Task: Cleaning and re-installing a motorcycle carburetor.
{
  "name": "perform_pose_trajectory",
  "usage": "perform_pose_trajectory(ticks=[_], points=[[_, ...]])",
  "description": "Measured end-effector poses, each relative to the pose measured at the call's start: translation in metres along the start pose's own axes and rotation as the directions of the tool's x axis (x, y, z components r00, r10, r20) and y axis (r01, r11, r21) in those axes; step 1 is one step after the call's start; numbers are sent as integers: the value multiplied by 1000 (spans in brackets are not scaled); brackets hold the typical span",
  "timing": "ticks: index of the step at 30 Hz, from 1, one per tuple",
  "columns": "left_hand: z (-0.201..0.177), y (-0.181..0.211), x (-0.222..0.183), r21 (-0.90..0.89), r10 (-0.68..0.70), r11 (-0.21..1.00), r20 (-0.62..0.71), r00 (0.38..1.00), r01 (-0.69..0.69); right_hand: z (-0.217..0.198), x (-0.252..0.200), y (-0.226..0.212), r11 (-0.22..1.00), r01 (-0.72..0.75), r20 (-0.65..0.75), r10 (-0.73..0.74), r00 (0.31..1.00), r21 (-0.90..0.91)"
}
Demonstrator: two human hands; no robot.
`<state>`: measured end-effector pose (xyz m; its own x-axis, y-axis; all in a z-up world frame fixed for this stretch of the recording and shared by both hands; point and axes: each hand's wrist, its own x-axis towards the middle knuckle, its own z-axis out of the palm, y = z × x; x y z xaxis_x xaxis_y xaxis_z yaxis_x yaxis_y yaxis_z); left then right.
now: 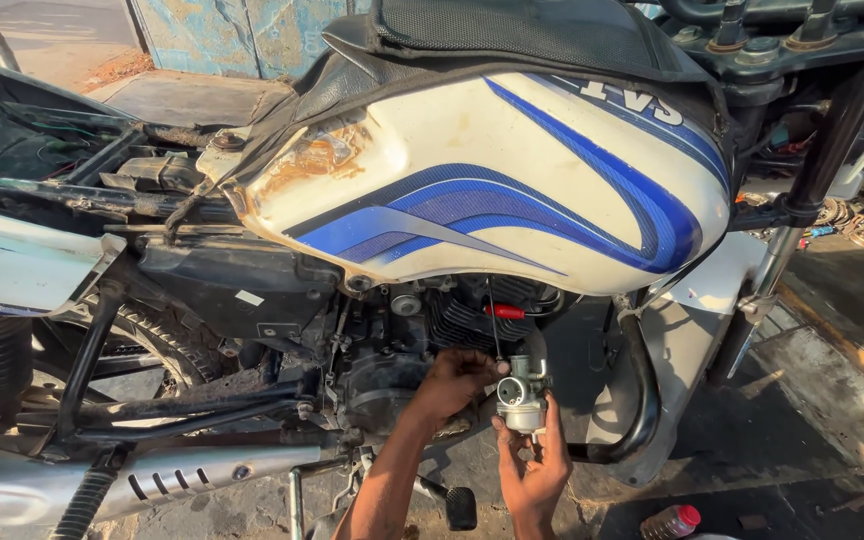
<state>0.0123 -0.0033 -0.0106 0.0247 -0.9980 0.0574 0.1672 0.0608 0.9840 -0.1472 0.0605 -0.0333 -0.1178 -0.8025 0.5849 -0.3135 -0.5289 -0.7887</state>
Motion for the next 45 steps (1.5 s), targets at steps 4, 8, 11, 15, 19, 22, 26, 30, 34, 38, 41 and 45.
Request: perform_pose_trajectory(ticks=[4,8,11,15,19,22,26,30,34,38,41,45], points=[[1,2,-3,94,123,988,-5,992,-122,4,-5,31,967,-167,29,164,986,192],[4,22,-12,267,77,961,-32,997,-66,2,-3,21,995,-51,-8,52,999,90],[3,15,-6,233,101,967,1,995,-98,0,-3,19,999,30,-3,-30,1000,45],[-1,8,0,183,160,971,-6,987,-157,5,-3,16,997,-63,-9,63,998,-47],[-3,11,0,252,167,956,-32,985,-154,8,-5,14,1000,-12,-32,12,999,-10],[-4,10,4,266,148,954,-13,989,-139,8,-4,15,999,-37,-19,37,999,10],[-1,14,2,307,175,936,19,984,-173,11,-4,28,969,-154,11,155,988,192],[2,4,5,267,222,938,24,975,-221,11,-1,39,619,-545,202,537,819,566],[7,9,5,272,229,938,-15,973,-217,8,-3,59,127,-662,438,656,615,739],[11,9,6,126,262,959,-34,965,-256,4,-4,46,-46,-679,647,357,674,733],[6,8,1,100,200,975,2,980,-199,7,1,30,34,-692,581,515,630,721],[-8,4,15,-90,169,983,124,978,-158,7,13,164,-105,-864,866,-31,499,493]])
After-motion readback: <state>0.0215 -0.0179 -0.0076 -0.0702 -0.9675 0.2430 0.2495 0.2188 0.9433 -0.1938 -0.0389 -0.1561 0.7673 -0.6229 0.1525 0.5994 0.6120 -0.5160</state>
